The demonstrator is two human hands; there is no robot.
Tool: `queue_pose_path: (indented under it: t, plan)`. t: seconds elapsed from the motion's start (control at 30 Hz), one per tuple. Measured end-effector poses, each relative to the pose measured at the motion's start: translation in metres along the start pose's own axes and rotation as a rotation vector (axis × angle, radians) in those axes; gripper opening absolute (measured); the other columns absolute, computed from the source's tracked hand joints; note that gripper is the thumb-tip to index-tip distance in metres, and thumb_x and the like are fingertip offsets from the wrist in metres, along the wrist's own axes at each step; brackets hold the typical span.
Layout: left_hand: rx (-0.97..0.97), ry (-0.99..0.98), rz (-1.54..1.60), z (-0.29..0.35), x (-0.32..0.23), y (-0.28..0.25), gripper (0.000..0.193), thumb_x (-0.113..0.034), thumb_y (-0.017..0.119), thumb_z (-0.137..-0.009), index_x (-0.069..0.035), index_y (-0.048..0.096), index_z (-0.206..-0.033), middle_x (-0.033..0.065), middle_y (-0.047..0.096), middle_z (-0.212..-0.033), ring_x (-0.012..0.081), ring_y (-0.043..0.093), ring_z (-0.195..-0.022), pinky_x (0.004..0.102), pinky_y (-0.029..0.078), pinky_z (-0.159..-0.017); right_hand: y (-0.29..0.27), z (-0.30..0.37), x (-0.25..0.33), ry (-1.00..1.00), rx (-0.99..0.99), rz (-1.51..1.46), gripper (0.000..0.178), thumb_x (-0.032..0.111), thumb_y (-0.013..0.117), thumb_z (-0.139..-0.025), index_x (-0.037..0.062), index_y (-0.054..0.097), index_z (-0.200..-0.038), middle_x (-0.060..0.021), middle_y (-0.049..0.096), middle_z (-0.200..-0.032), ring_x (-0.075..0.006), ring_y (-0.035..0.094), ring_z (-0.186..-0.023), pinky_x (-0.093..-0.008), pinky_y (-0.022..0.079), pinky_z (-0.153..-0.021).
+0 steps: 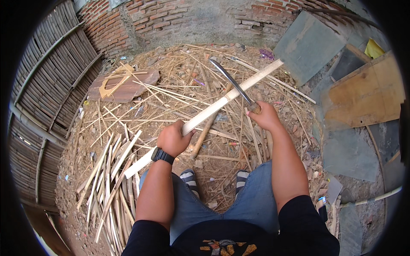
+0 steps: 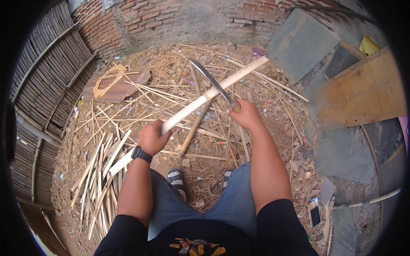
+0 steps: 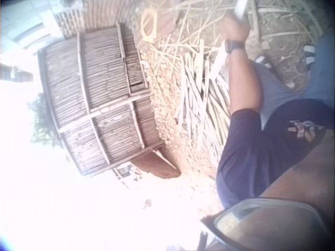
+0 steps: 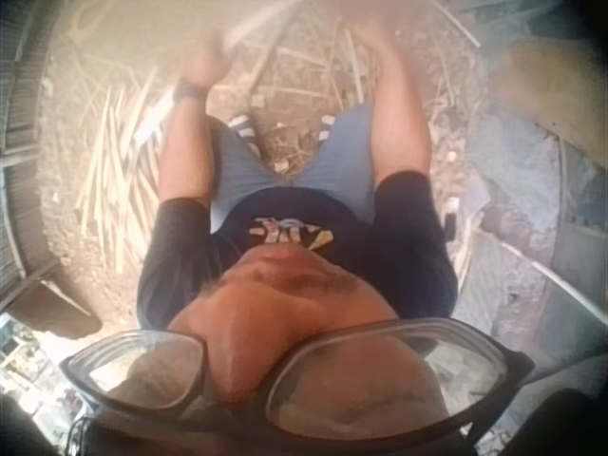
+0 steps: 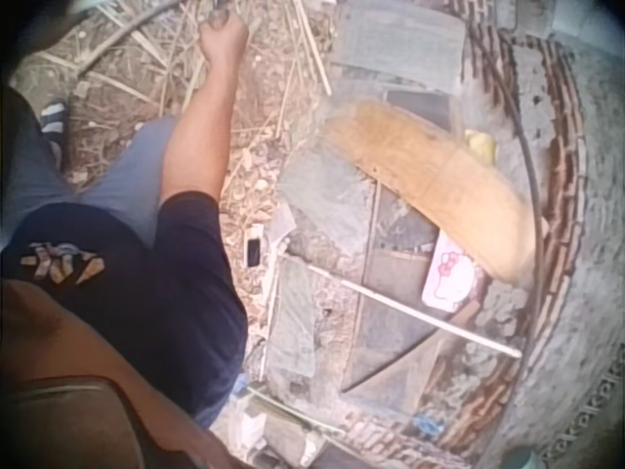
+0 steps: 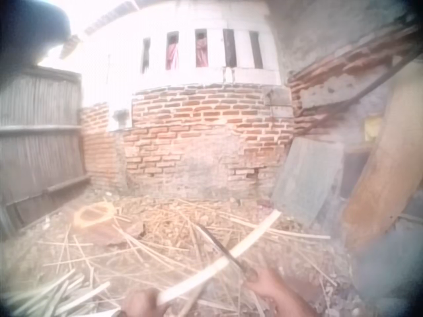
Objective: The person sits on the ground and uses a curved knife to shave thin strips off a long piece of bamboo. They hold the bamboo with their left hand and repeatedly draw the knife along its length to remove the outer layer, creating a pile of shavings on the floor.
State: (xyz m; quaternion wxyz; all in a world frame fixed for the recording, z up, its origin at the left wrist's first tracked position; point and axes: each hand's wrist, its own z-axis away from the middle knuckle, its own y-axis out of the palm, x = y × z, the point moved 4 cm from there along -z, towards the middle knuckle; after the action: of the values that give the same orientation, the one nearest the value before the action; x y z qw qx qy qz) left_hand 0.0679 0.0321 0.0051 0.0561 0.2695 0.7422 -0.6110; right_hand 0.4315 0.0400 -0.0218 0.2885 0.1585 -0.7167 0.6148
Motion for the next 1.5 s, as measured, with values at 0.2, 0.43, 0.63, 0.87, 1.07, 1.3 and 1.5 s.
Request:
queue_pose_path:
  t: [0.2, 0.43, 0.63, 0.87, 1.07, 1.3, 1.5]
  plan:
    - [0.034, -0.031, -0.023, 0.000, 0.000, -0.001, 0.039, -0.041, 0.081, -0.086, -0.005, 0.068, -0.092, 0.0181, 0.072, -0.076, 0.0393, 0.072, -0.076, 0.0491, 0.058, -0.069, -0.002, 0.004, 0.009, 0.037, 0.075, -0.085, 0.075, 0.038, 0.085, -0.085, -0.0047, 0.060, -0.141, -0.0276, 0.068, -0.132, -0.0383, 0.066, -0.124, -0.0440, 0.051, -0.106]
    - [0.025, -0.020, -0.022, 0.000, 0.000, -0.001, 0.040, -0.042, 0.081, -0.087, -0.004, 0.068, -0.090, 0.0185, 0.071, -0.075, 0.0394, 0.072, -0.075, 0.0492, 0.057, -0.069, -0.007, 0.006, 0.017, 0.051, 0.142, -0.069, 0.074, 0.037, 0.084, -0.085, -0.0019, 0.060, -0.142, -0.0265, 0.068, -0.132, -0.0385, 0.066, -0.124, -0.0441, 0.052, -0.105]
    - [0.017, -0.008, -0.005, 0.000, -0.001, 0.000, 0.043, -0.044, 0.081, -0.087, -0.004, 0.066, -0.087, 0.0183, 0.070, -0.074, 0.0396, 0.071, -0.072, 0.0494, 0.056, -0.068, 0.004, 0.001, 0.003, 0.001, 0.052, -0.049, 0.068, 0.038, 0.084, -0.084, -0.0011, 0.065, -0.137, -0.0256, 0.072, -0.124, -0.0379, 0.070, -0.116, -0.0441, 0.054, -0.101]
    - [0.034, -0.020, -0.040, 0.000, -0.001, 0.001, 0.038, -0.041, 0.080, -0.087, -0.005, 0.068, -0.091, 0.0171, 0.072, -0.076, 0.0385, 0.073, -0.075, 0.0488, 0.058, -0.069, 0.001, 0.005, 0.010, -0.002, 0.074, -0.071, 0.061, 0.037, 0.084, -0.084, -0.0005, 0.068, -0.128, -0.0245, 0.074, -0.114, -0.0385, 0.072, -0.108, -0.0448, 0.055, -0.095]
    - [0.047, -0.030, -0.036, 0.000, -0.002, 0.002, 0.043, -0.046, 0.080, -0.087, -0.005, 0.068, -0.088, 0.0179, 0.071, -0.075, 0.0389, 0.071, -0.073, 0.0491, 0.057, -0.068, 0.002, 0.006, 0.012, -0.013, 0.073, -0.093, 0.055, 0.034, 0.084, -0.084, -0.0001, 0.070, -0.125, -0.0240, 0.074, -0.115, -0.0378, 0.072, -0.108, -0.0440, 0.054, -0.095]
    - [0.052, 0.007, -0.044, 0.001, -0.004, 0.007, 0.045, -0.049, 0.079, -0.087, -0.005, 0.068, -0.087, 0.0171, 0.070, -0.073, 0.0383, 0.071, -0.072, 0.0487, 0.056, -0.067, -0.001, 0.011, 0.022, -0.013, 0.111, -0.057, 0.059, 0.033, 0.084, -0.084, -0.0011, 0.068, -0.129, -0.0250, 0.073, -0.118, -0.0380, 0.071, -0.110, -0.0436, 0.053, -0.098]
    - [0.064, 0.010, -0.045, 0.000, -0.002, 0.010, 0.046, -0.050, 0.079, -0.087, -0.006, 0.069, -0.089, 0.0167, 0.070, -0.073, 0.0378, 0.071, -0.072, 0.0488, 0.056, -0.067, 0.001, 0.011, 0.020, -0.051, 0.084, -0.047, 0.063, 0.034, 0.084, -0.084, -0.0019, 0.066, -0.133, -0.0265, 0.072, -0.121, -0.0384, 0.070, -0.113, -0.0433, 0.053, -0.099]
